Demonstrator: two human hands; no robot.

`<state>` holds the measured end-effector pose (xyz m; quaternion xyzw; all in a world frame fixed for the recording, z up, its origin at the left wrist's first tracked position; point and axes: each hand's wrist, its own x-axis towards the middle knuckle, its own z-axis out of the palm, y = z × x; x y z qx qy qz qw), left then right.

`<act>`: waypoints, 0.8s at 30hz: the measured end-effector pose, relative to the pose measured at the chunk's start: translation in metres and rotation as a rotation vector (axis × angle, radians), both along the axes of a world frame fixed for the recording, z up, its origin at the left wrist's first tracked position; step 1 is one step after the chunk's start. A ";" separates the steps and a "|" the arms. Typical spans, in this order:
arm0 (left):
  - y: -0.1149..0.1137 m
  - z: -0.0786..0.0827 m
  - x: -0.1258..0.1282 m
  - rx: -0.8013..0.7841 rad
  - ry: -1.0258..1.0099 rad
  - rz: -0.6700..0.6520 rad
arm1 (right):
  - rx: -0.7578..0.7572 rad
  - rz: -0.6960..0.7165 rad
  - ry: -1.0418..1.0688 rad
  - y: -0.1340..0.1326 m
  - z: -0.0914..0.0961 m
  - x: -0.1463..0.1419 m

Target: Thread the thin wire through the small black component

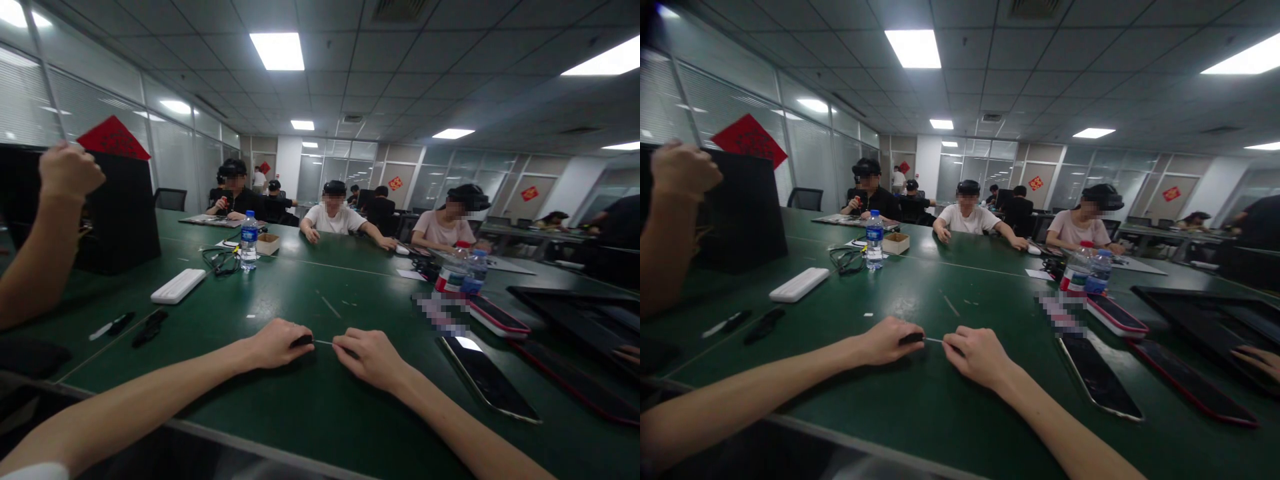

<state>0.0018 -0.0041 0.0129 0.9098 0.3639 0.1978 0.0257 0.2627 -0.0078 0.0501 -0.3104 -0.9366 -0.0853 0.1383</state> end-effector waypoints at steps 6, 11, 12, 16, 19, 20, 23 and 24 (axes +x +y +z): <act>-0.002 0.001 0.001 -0.004 0.020 0.015 | 0.076 0.006 -0.054 -0.003 0.002 0.000; -0.004 0.003 0.002 -0.015 0.029 0.024 | 0.175 0.046 -0.073 -0.006 0.002 -0.001; -0.005 0.003 0.002 -0.017 0.033 0.028 | 0.189 0.055 -0.067 -0.006 0.002 -0.001; -0.007 0.004 0.002 -0.023 0.044 0.041 | 0.252 0.081 -0.051 -0.008 -0.001 -0.001; -0.007 0.002 0.000 -0.033 0.027 0.012 | 0.296 0.095 -0.046 -0.008 -0.005 0.000; -0.006 0.001 -0.001 -0.041 0.021 -0.008 | 0.303 0.103 -0.040 -0.007 -0.006 0.000; -0.005 -0.001 -0.004 -0.070 0.012 -0.065 | 0.310 0.125 -0.026 -0.007 -0.009 0.000; -0.004 -0.001 -0.004 -0.081 0.012 -0.074 | 0.309 0.129 -0.028 -0.007 -0.009 0.000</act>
